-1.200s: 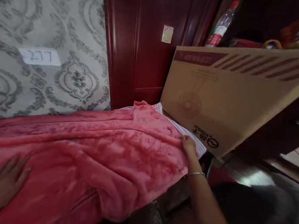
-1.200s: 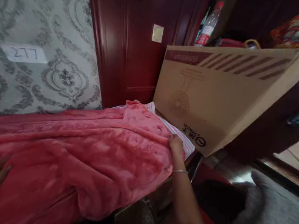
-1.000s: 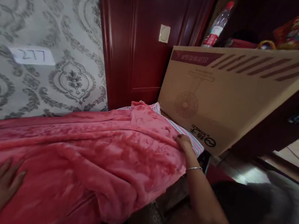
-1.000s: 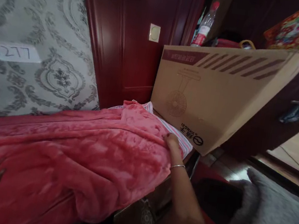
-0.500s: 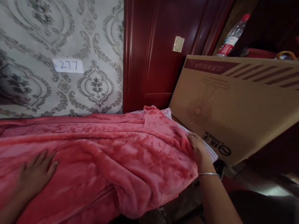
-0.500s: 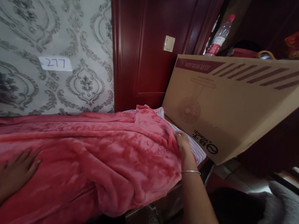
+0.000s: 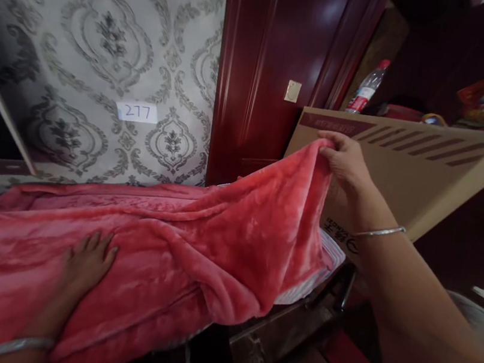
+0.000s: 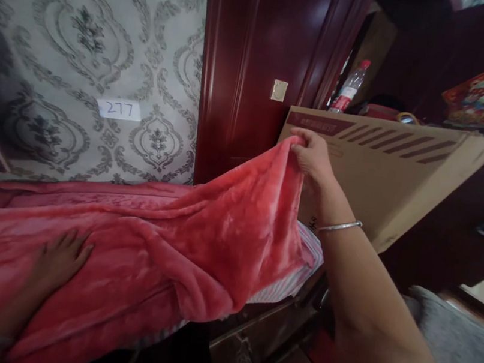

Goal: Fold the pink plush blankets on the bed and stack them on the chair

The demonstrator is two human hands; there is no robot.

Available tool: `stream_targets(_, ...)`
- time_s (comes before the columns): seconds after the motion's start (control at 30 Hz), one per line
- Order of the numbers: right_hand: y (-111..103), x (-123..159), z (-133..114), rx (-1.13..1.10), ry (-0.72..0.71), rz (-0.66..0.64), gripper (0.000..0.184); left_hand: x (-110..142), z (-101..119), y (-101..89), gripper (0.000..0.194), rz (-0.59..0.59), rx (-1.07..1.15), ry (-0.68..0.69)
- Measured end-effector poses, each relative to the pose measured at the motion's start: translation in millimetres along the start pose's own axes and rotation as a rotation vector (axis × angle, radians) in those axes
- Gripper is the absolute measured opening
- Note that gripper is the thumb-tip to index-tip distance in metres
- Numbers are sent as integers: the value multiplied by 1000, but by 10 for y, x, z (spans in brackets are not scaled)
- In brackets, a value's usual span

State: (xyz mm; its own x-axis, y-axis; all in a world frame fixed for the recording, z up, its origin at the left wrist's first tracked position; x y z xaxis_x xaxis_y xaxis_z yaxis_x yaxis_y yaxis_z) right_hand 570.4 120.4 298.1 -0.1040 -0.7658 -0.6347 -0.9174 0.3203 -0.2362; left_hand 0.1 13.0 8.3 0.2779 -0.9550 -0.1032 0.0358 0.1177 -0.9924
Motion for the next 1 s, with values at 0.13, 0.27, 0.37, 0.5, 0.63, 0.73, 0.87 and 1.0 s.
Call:
stream_targets(0.13,329,-53,-377,163,-135,-100,27,5,-23,-57,61,31,146,-13)
stream_targets(0.27,950,287,-831,137,-333,-213,32,76,143,-320,58,150,518,8)
stream_targets(0.37,1591,875,-1081,97,-459,-376,36,313,515,-619,58,167,862,205)
stream_targets(0.5,2467,1997,-1022,61,-469,-640,42,768,882,-809,68,74,1249,329)
stream_targets(0.63,2982,3045,-653,27,-286,-935,66,1054,678,-623,61,141,1218,169)
stream_targets(0.73,2986,3463,-402,37,-267,-1067,79,1157,422,-438,54,98,1110,108)
stream_targets(0.87,2535,3502,-102,-16,-344,-847,61,1259,412,-447,48,194,935,70)
stream_targets(1.0,1834,3257,379,73,-237,-383,43,1301,945,-683,38,312,816,294)
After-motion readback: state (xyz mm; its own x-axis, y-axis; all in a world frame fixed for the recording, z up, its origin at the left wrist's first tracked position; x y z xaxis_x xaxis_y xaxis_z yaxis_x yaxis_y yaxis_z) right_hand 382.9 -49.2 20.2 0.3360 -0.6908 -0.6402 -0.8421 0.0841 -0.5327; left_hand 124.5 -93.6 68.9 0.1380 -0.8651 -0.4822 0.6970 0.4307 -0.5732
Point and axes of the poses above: each hand's wrist, its own x-axis away from the middle knuckle, its own y-axis out of the palm, z = x × y, the point moved 2 cm from there along -x, towards the middle knuckle, and after that the axes turned 7 degrees about -z, right-handed, at the moved point
